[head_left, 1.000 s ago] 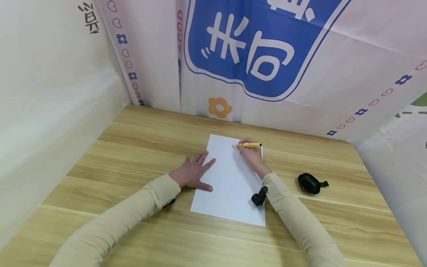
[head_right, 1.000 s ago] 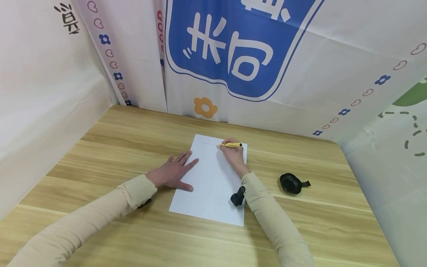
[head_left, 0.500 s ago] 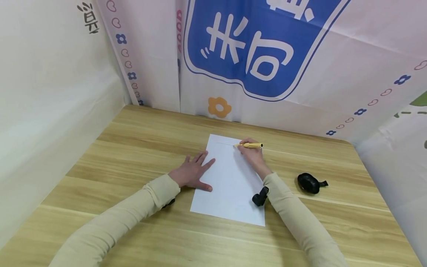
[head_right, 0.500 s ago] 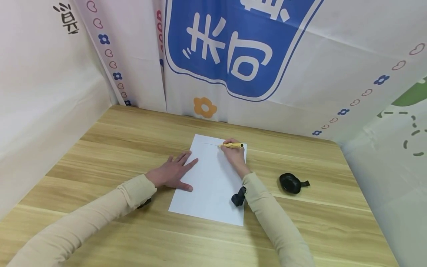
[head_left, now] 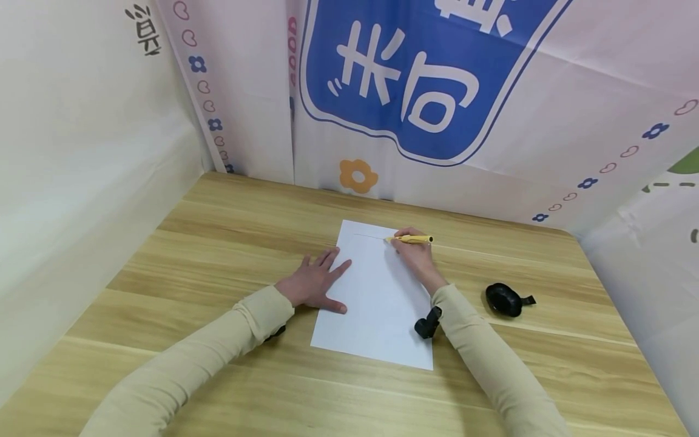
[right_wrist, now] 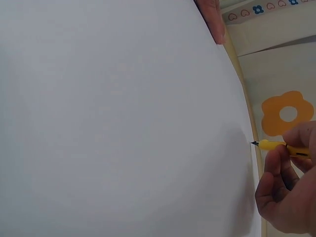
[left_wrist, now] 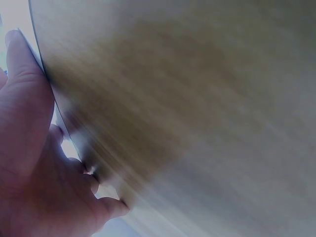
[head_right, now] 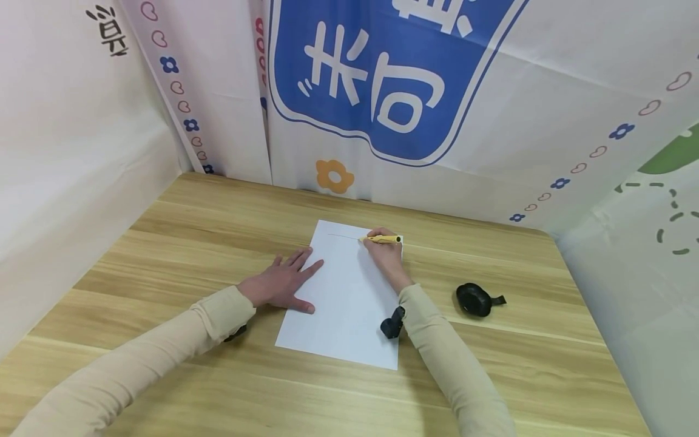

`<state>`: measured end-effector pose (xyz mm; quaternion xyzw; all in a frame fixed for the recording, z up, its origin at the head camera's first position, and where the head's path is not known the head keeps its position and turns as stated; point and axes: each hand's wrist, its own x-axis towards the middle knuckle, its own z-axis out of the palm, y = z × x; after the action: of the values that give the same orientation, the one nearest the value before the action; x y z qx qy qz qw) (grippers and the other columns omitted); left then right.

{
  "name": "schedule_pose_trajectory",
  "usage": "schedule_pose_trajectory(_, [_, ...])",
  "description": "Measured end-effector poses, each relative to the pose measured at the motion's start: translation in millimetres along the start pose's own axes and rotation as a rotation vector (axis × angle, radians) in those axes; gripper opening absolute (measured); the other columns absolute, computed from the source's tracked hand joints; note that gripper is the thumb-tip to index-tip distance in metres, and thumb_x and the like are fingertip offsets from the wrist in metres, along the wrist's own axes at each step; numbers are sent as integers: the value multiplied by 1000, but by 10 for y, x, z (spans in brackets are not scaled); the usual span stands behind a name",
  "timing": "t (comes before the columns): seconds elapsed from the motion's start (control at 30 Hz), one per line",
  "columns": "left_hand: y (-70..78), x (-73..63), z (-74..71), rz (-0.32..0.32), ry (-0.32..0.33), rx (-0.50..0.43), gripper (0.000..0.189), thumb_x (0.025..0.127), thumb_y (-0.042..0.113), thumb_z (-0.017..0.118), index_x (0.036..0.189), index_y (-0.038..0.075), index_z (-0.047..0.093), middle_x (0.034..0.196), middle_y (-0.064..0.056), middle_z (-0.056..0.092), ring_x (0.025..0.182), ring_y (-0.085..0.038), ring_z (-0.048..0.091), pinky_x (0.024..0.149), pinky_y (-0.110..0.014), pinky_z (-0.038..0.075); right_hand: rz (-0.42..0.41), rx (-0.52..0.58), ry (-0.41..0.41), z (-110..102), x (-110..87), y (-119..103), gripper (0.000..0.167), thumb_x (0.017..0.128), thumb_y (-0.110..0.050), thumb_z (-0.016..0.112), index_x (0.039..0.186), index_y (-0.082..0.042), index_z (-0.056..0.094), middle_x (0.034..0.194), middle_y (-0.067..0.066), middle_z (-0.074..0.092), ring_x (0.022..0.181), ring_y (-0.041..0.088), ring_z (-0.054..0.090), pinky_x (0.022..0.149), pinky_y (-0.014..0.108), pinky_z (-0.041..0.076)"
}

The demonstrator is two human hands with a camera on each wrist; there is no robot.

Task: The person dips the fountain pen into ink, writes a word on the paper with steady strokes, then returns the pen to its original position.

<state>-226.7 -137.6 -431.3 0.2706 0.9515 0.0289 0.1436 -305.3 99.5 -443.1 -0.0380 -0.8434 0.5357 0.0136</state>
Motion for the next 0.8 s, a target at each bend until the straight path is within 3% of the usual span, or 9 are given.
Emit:
schedule_pose_trajectory(0.4, [-1, 3, 4, 3, -2, -10, 100, 80, 67, 58, 153, 14, 15, 158, -22, 4, 147, -38, 8, 108, -67, 21, 58, -9, -13, -60, 7, 27, 15, 84, -19, 67, 96, -10, 66, 86, -1, 60, 68, 7, 53, 62, 19, 42])
schedule_pose_trajectory(0.8, [-10, 8, 21, 2, -12, -37, 101, 80, 67, 58, 153, 15, 13, 159, -22, 0, 147, -39, 5, 109, -67, 18, 53, -25, 11, -138, 0, 65, 15, 83, -18, 67, 96, -10, 67, 73, -7, 59, 64, 5, 54, 61, 19, 42])
